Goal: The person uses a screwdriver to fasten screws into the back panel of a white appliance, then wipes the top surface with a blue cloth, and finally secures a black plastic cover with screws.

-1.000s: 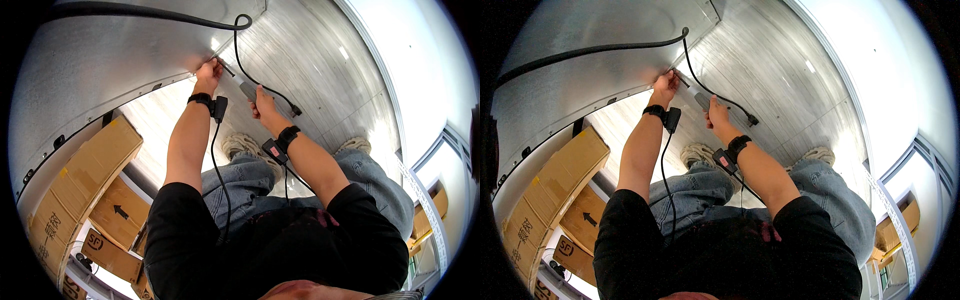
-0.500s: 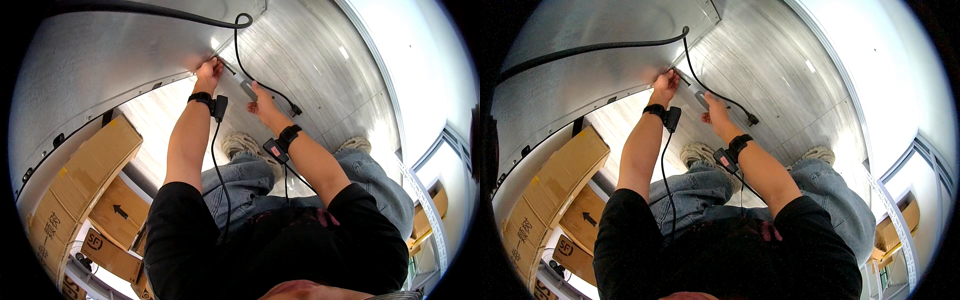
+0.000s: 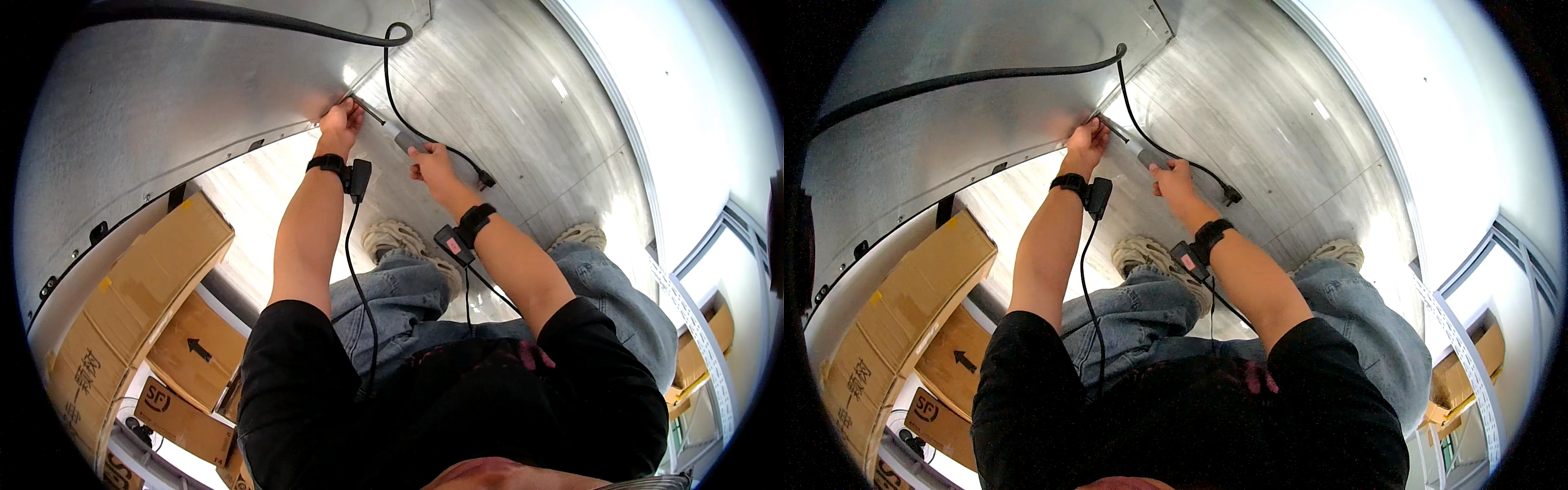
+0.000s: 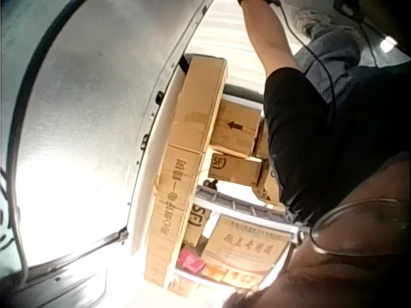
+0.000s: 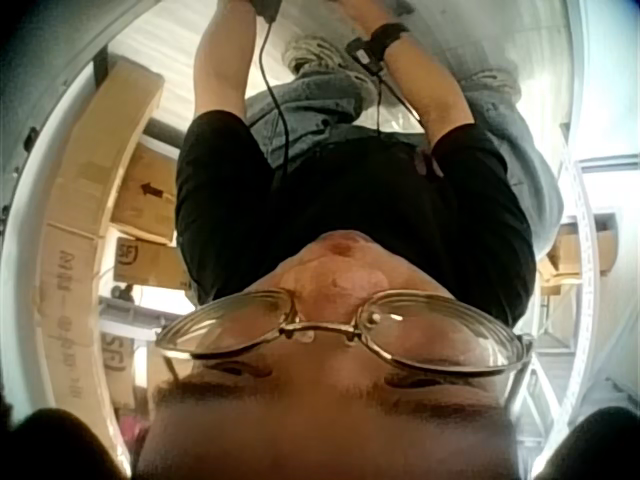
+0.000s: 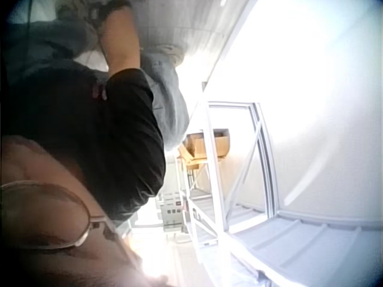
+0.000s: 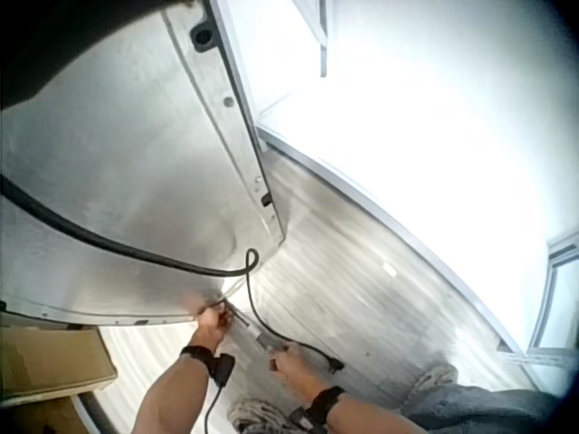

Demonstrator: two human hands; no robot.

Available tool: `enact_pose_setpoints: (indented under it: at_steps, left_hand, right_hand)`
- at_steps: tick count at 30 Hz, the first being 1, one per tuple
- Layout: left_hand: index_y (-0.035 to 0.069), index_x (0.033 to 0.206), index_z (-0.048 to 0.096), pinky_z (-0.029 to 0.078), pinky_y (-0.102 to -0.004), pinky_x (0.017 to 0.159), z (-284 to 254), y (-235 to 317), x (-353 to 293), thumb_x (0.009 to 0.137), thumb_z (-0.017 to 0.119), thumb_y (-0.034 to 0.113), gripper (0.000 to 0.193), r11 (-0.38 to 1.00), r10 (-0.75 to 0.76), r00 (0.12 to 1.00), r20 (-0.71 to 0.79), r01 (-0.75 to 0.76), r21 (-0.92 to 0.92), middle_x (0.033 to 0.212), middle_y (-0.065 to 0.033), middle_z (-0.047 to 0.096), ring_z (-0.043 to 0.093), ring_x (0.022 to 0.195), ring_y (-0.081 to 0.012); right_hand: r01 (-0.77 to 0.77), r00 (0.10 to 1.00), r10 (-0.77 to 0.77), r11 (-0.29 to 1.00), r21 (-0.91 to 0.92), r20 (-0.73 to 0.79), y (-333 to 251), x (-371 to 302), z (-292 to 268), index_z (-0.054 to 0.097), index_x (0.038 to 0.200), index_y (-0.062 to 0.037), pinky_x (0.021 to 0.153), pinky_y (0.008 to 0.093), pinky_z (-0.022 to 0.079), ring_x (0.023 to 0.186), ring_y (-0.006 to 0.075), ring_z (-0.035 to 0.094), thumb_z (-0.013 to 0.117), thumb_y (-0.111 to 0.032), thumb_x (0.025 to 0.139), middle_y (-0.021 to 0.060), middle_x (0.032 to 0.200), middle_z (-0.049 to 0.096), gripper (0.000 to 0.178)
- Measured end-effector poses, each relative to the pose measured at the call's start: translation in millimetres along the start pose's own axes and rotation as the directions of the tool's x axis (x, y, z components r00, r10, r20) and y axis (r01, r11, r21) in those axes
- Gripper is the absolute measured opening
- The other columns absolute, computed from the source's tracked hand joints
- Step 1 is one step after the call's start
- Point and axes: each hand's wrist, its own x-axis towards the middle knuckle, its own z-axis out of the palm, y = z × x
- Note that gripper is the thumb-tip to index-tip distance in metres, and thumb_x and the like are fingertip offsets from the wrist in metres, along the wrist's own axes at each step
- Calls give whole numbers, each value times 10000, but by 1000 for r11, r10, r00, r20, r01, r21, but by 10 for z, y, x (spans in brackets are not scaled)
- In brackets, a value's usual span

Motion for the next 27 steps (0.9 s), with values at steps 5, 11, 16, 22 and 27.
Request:
enact_pose_setpoints:
  at_steps: [5, 11, 16, 22, 27]
  left_hand:
    - [78, 873, 605, 498, -241, 553, 6, 27, -43, 924, 531, 132, 105, 999, 1, 1000, 30, -2, 43, 757, -22, 617, 578, 639, -129]
    - [97, 891, 612, 494, -244, 577, 37, 28, -88, 930, 527, 142, 104, 999, 4, 1000, -4, -4, 46, 790, -13, 625, 575, 693, -124]
    - [95, 904, 607, 498, -257, 606, -10, 7, -24, 921, 542, 148, 85, 1000, -4, 1000, 25, 3, 25, 802, -10, 619, 579, 718, -137]
    - [111, 918, 602, 501, -269, 621, -24, 2, 17, 918, 546, 156, 72, 997, -7, 1000, 18, 6, 71, 813, -6, 618, 584, 728, -145]
    - [113, 928, 589, 502, -277, 620, 2, 17, -60, 921, 536, 151, 65, 999, -2, 1000, 13, 1, 49, 814, -16, 610, 586, 736, -156]
  right_hand:
    - [-376, 893, 311, 913, 159, 326, -102, -45, -188, 491, 981, 14, 511, 309, 427, 519, 142, 438, 594, -318, 903, 60, 703, 498, 356]
    - [-114, 992, 118, 989, -94, 43, -124, -95, 42, 512, 881, -7, 457, 304, 397, 497, 134, 434, 506, -444, 923, 63, 661, 493, 439]
    - [-476, 827, 370, 862, 176, 424, -74, 86, -230, 523, 951, 16, 481, 325, 439, 586, 161, 499, 599, -334, 887, 99, 794, 518, 365]
    - [-32, 993, 54, 982, -186, 110, -236, -81, -26, 542, 905, -17, 516, 328, 422, 616, 167, 505, 621, -299, 880, 95, 832, 532, 294]
    - [635, 772, -446, 578, -513, 453, 0, 120, -212, 549, 923, 11, 591, 347, 443, 650, 197, 528, 532, -348, 921, 76, 732, 528, 359]
